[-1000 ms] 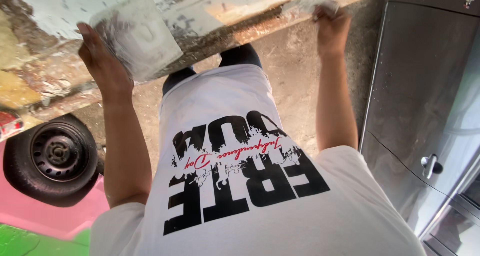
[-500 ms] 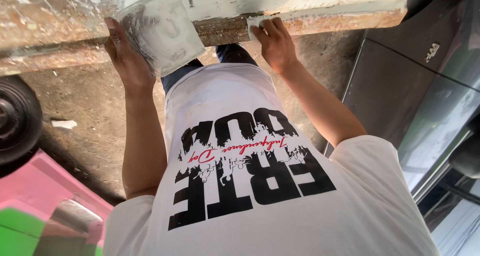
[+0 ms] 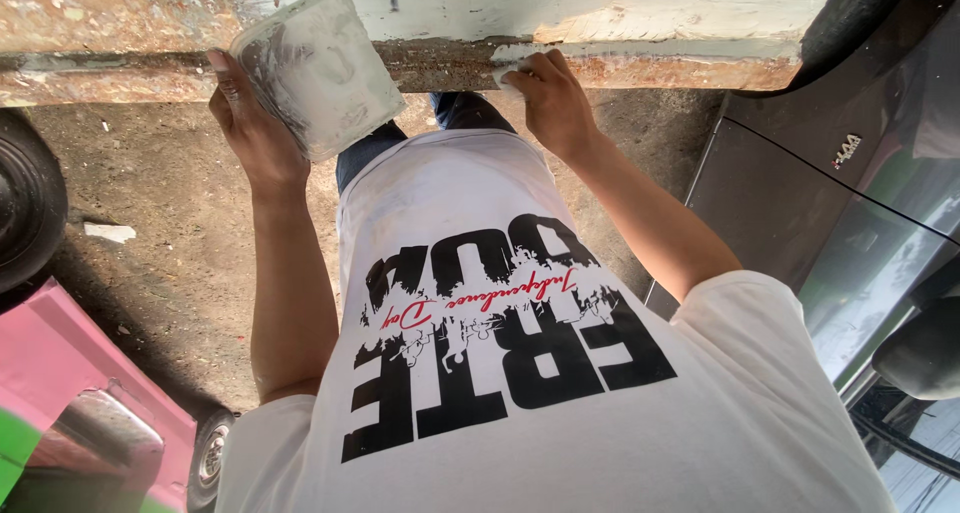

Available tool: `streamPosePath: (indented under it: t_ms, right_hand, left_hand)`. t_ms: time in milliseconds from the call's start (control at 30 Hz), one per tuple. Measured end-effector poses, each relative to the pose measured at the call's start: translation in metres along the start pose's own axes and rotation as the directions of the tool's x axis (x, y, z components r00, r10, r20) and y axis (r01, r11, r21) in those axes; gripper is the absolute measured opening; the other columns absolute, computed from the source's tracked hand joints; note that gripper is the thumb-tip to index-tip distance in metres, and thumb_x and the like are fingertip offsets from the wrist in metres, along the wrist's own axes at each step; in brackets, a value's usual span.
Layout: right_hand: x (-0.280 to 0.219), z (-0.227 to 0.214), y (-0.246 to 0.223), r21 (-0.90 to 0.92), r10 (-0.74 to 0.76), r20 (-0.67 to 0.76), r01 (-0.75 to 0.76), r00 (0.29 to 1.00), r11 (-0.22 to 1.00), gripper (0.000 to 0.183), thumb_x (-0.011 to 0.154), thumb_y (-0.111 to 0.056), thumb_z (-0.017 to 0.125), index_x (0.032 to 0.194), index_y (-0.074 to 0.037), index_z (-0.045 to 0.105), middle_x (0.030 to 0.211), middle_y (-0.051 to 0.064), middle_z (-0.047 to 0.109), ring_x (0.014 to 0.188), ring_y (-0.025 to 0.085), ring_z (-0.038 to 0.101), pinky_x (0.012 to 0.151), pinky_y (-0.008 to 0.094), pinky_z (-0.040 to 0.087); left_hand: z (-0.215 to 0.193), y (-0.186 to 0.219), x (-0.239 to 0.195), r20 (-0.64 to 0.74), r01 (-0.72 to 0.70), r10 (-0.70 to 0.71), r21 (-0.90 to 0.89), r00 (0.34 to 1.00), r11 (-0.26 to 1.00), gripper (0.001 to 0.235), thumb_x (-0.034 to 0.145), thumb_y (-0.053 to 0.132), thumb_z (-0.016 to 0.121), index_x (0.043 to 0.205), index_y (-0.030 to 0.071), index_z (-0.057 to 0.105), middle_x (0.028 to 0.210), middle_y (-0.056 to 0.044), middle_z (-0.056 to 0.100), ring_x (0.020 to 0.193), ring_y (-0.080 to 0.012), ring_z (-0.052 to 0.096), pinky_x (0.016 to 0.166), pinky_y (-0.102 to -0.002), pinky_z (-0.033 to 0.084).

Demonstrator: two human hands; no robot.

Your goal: The person applies white plaster to a concrete ledge using a putty knife and a plastic container. They repeatedly scoop plaster from a can, transfer it to the container, and spread it along the ledge surface.

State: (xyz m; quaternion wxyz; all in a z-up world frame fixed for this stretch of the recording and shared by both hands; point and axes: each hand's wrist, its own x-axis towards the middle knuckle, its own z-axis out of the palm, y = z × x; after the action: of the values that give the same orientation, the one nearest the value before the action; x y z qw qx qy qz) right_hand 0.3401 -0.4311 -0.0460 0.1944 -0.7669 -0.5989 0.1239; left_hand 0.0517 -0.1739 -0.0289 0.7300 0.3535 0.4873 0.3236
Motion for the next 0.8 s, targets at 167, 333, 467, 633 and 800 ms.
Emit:
streamPosePath:
  t_ms: [167, 333, 467, 633, 800]
  right_hand:
    - [0.016, -0.001, 0.009, 0.057, 0.100, -0.079, -0.096, 0.992, 0.994, 0.026, 0.101, 0.011, 0.063, 0.105, -0.009, 0.080, 0.095, 0.005, 0.069, 0.089, 0.018, 0.060, 0.073, 0.029, 0.058]
    - [0.019, 0.012, -0.008, 0.008, 0.008, -0.103, -0.007, 0.995, 1.000, 0.021, 0.093, 0.007, 0.065, 0.101, -0.008, 0.077, 0.099, 0.008, 0.068, 0.090, 0.021, 0.060, 0.075, 0.028, 0.061]
    - [0.006, 0.007, -0.011, 0.040, 0.055, -0.047, -0.053, 0.997, 0.998, 0.029, 0.095, 0.012, 0.062, 0.104, -0.009, 0.079, 0.098, 0.005, 0.069, 0.094, 0.020, 0.062, 0.080, 0.030, 0.062]
    - [0.015, 0.017, 0.000, -0.064, 0.067, -0.170, -0.079, 0.983, 0.995, 0.029, 0.096, 0.011, 0.064, 0.110, -0.009, 0.079, 0.103, 0.006, 0.070, 0.099, 0.021, 0.062, 0.083, 0.028, 0.063]
    - [-0.001, 0.016, -0.010, -0.060, 0.074, -0.013, -0.075, 0.997, 0.995, 0.037, 0.092, 0.015, 0.061, 0.110, -0.010, 0.080, 0.103, 0.006, 0.070, 0.098, 0.022, 0.062, 0.082, 0.028, 0.062]
  left_hand:
    - [-0.006, -0.003, 0.001, 0.014, -0.022, 0.021, 0.069, 1.000, 0.997, 0.080, 0.108, 0.055, 0.034, 0.154, -0.010, 0.027, 0.147, -0.022, 0.036, 0.142, -0.0283, 0.051, 0.116, -0.039, 0.048]
    - [0.005, 0.002, 0.002, -0.020, 0.057, -0.056, 0.024, 0.998, 0.998, 0.075, 0.107, 0.057, 0.036, 0.148, -0.005, 0.026, 0.148, -0.018, 0.037, 0.144, -0.0266, 0.049, 0.118, -0.038, 0.044]
    - [0.012, 0.010, 0.001, -0.066, 0.080, -0.075, 0.063, 0.995, 0.995, 0.081, 0.104, 0.060, 0.042, 0.144, -0.009, 0.030, 0.144, -0.021, 0.042, 0.136, -0.0271, 0.054, 0.116, -0.040, 0.051]
    - [0.006, 0.008, 0.008, -0.026, 0.072, -0.070, 0.074, 0.997, 0.995, 0.084, 0.104, 0.062, 0.044, 0.144, -0.011, 0.035, 0.142, -0.022, 0.045, 0.132, -0.0253, 0.056, 0.115, -0.039, 0.053]
    - [-0.005, -0.002, 0.019, 0.035, 0.051, -0.056, 0.149, 0.998, 0.988, 0.082, 0.110, 0.057, 0.034, 0.161, -0.007, 0.024, 0.143, -0.015, 0.035, 0.147, -0.0237, 0.046, 0.120, -0.037, 0.043]
